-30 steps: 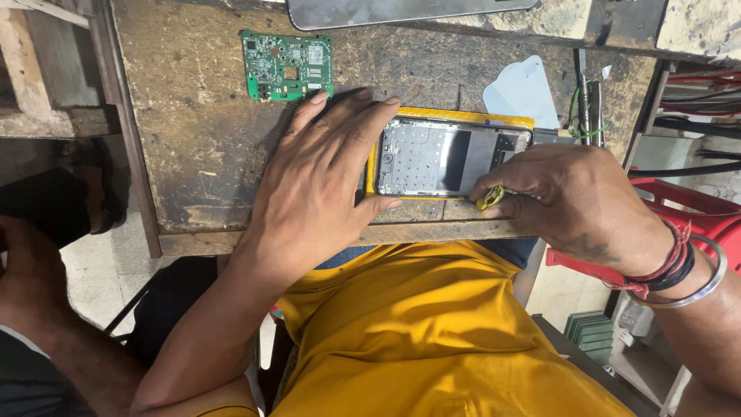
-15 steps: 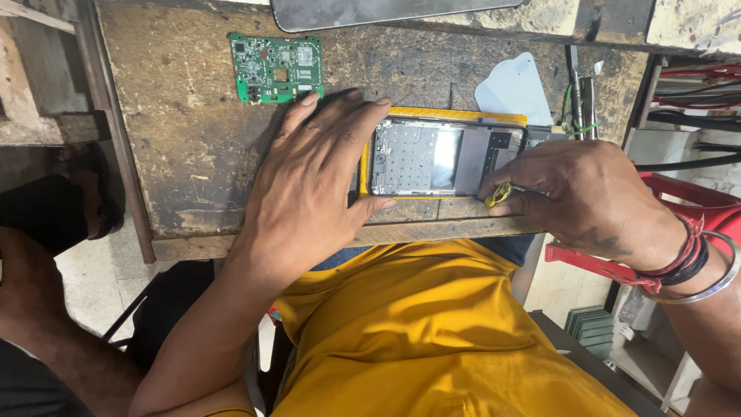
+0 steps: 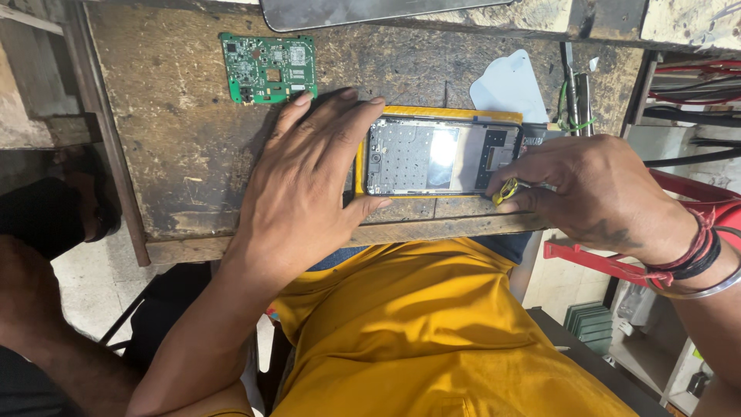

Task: The person works at a repair bench on a disassembled smartphone, applying adhesive from a yellow applicator around the phone frame, positioning the battery, and handling the display assembly and flex cable. They press the frame, manipulate a green-handled tool, and finally hold the phone with the display and orange flex cable while fitting parts together.

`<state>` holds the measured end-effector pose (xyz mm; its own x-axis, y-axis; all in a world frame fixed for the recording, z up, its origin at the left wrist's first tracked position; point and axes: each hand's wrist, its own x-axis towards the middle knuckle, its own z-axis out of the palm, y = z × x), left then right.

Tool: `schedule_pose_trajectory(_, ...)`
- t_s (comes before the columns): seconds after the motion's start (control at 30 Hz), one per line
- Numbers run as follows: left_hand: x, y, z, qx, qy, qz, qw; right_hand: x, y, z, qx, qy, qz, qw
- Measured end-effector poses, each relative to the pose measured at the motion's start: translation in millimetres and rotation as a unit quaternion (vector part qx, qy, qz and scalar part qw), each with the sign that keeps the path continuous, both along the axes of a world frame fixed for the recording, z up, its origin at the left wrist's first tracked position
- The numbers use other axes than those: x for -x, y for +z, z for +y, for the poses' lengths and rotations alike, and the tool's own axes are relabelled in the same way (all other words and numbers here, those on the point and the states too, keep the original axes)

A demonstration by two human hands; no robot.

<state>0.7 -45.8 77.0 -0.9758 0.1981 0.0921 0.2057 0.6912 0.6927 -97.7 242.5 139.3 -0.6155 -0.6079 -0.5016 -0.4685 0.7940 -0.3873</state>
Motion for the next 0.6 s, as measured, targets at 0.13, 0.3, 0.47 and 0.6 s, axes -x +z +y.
schedule_pose_trajectory(0.13, 0.4, 0.5, 0.7, 0.003, 0.000, -0.004, 1.000, 2.5, 1.4, 2.0, -0.003, 0.002, -0.008, 1.000)
schedule_pose_trajectory(0.3, 1.2, 1.4, 0.9, 0.000, 0.000, -0.001, 1.000, 2.8, 5.2, 1.2, -0.019, -0.024, -0.020, 0.999)
schedule_pose_trajectory(0.47, 0.7, 0.8, 0.7, -0.002, -0.002, 0.005, 1.000, 2.4, 8.3, 0.7, -0.050, -0.063, -0.054, 0.995)
schedule_pose_trajectory(0.6, 0.7, -0.4, 1.7, 0.000, 0.002, 0.002, 1.000, 3.3, 7.5, 2.2, -0.053, -0.047, -0.034, 0.997)
